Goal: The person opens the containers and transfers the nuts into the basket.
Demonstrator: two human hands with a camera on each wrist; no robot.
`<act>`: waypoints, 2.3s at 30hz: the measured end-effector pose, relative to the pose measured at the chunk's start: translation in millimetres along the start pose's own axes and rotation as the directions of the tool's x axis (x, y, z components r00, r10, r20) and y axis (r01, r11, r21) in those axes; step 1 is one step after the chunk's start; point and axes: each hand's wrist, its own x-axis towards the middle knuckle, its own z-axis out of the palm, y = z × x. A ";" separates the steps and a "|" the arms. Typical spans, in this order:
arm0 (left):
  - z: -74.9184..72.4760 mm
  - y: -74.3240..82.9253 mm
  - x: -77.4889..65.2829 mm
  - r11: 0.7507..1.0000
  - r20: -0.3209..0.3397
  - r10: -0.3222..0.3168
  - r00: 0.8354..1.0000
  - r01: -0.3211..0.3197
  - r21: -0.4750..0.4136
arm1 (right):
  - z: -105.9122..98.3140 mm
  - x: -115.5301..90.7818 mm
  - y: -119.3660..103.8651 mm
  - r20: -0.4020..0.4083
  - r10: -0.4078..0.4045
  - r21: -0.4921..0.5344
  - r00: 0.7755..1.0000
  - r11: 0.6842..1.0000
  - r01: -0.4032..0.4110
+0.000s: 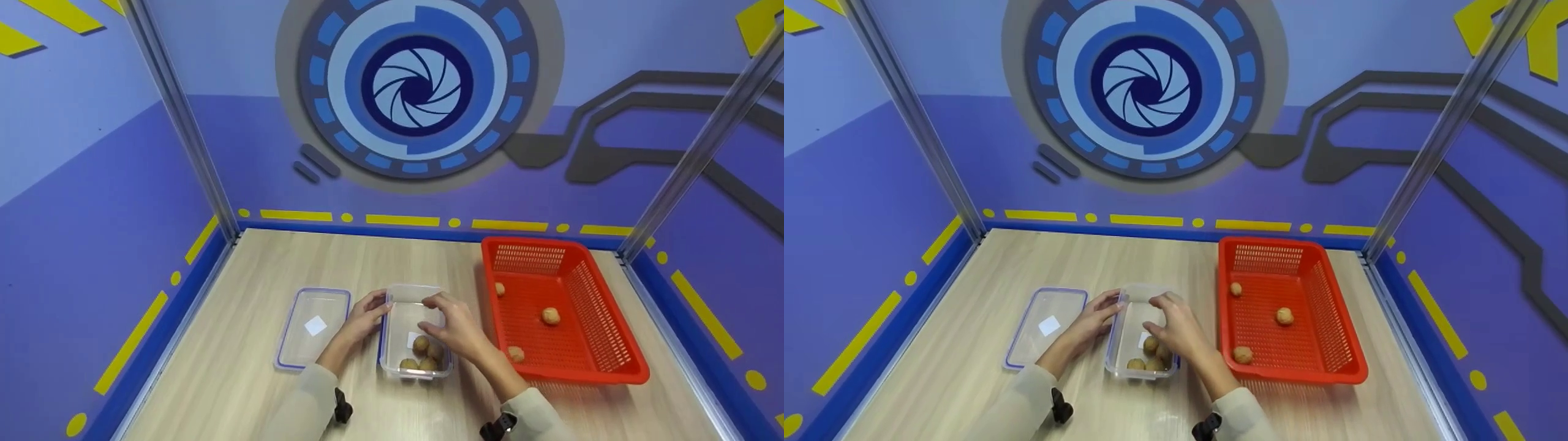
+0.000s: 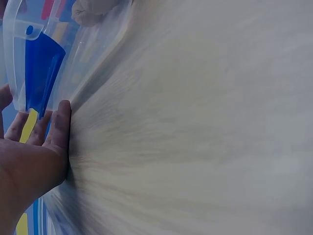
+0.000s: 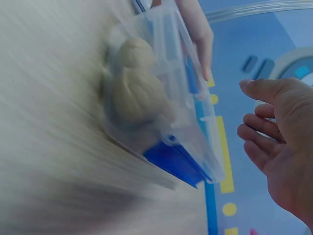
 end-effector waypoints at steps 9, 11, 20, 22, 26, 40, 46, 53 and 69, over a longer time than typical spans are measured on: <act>-0.8 2.5 0.8 1.000 0.000 0.010 1.000 -0.010 0.010 | 27.6 -11.3 2.7 0.093 0.032 0.005 0.995 0.999 -0.033; -0.7 2.4 0.8 1.000 0.002 0.011 1.000 -0.011 0.018 | 31.9 -14.7 4.0 0.111 0.026 -0.006 0.993 1.000 -0.025; 0.4 4.2 -2.0 1.000 0.010 -0.001 1.000 0.001 0.012 | 41.0 -19.4 10.1 0.137 -0.051 -0.090 0.989 0.994 0.064; 0.5 4.7 -2.1 1.000 0.011 -0.006 1.000 0.005 0.004 | 41.1 -19.1 10.9 0.145 -0.073 -0.115 0.987 0.989 0.090; 1.0 2.8 -1.2 1.000 0.003 0.003 1.000 -0.003 0.015 | 40.7 -20.8 11.3 0.167 -0.103 -0.149 0.980 0.980 0.129; 1.2 -1.5 -2.6 1.000 0.000 -0.005 1.000 0.005 -0.011 | 40.3 -22.5 8.4 0.201 -0.114 -0.200 0.973 0.967 0.155; 1.5 -0.1 -0.9 1.000 -0.001 0.007 1.000 -0.007 -0.018 | 40.1 -19.6 9.6 0.199 -0.124 -0.210 0.972 0.964 0.166; -0.6 0.5 0.4 1.000 -0.007 -0.001 1.000 0.001 0.009 | 43.4 -18.8 10.7 0.161 -0.181 -0.214 0.970 0.953 0.214; -2.5 -0.5 0.3 0.999 -0.016 0.015 1.000 -0.015 0.039 | 47.4 -20.2 13.7 0.104 -0.199 -0.195 0.974 0.957 0.216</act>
